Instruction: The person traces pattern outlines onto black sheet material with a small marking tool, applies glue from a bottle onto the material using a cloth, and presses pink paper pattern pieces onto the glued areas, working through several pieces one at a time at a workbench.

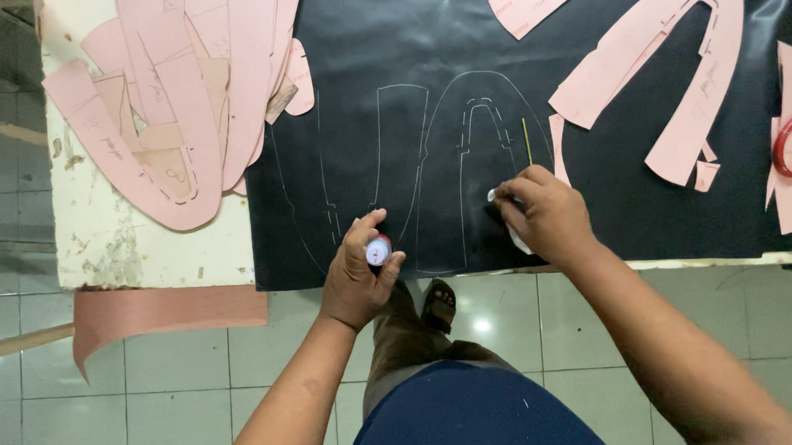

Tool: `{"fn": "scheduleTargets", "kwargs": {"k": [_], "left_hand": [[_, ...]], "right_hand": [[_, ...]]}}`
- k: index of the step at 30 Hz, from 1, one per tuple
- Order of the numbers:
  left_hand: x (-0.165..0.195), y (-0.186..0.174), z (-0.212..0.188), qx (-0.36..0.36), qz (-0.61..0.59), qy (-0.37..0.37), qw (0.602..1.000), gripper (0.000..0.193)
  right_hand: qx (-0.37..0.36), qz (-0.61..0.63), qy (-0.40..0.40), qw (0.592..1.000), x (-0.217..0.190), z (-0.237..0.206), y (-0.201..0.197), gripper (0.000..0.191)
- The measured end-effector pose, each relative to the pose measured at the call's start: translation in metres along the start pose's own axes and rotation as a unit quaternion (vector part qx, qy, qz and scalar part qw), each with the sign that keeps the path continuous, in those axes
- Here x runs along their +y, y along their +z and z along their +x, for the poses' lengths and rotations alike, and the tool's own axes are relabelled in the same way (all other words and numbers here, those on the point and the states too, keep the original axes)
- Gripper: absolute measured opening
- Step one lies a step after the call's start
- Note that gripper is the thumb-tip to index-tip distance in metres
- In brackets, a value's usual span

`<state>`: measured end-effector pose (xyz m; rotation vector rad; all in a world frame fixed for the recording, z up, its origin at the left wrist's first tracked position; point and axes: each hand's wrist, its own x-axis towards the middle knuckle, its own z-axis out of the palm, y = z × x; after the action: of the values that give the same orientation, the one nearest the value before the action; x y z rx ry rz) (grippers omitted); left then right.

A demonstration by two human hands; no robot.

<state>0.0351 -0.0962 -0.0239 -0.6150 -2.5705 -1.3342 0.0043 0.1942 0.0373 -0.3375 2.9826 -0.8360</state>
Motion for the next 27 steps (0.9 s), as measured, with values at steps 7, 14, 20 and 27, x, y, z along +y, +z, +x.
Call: {"fn": "scheduleTargets", "kwargs": {"k": [7, 14, 20, 27], "left_hand": [[0.0, -0.002, 0.001, 0.003, -0.001, 0.007, 1.0, 0.049], [0.0, -0.003, 0.002, -0.003, -0.013, 0.004, 1.0, 0.049], [0.0, -0.002, 0.001, 0.006, -0.016, 0.008, 1.0, 0.05], [0.0, -0.003, 0.003, 0.008, -0.011, 0.008, 1.0, 0.051]], "right_hand": [[-0.007, -0.011, -0.029, 0.999, 0.002, 0.012, -0.002, 0.012], [-0.09, 0.011, 0.007, 0.996, 0.001, 0.02, -0.001, 0.013], [-0.048, 0.075, -0.002, 0.996, 0.007, 0.029, -0.002, 0.012], [0.005, 0.045, -0.035, 0.998, 0.014, 0.038, 0.0, 0.01]]}}
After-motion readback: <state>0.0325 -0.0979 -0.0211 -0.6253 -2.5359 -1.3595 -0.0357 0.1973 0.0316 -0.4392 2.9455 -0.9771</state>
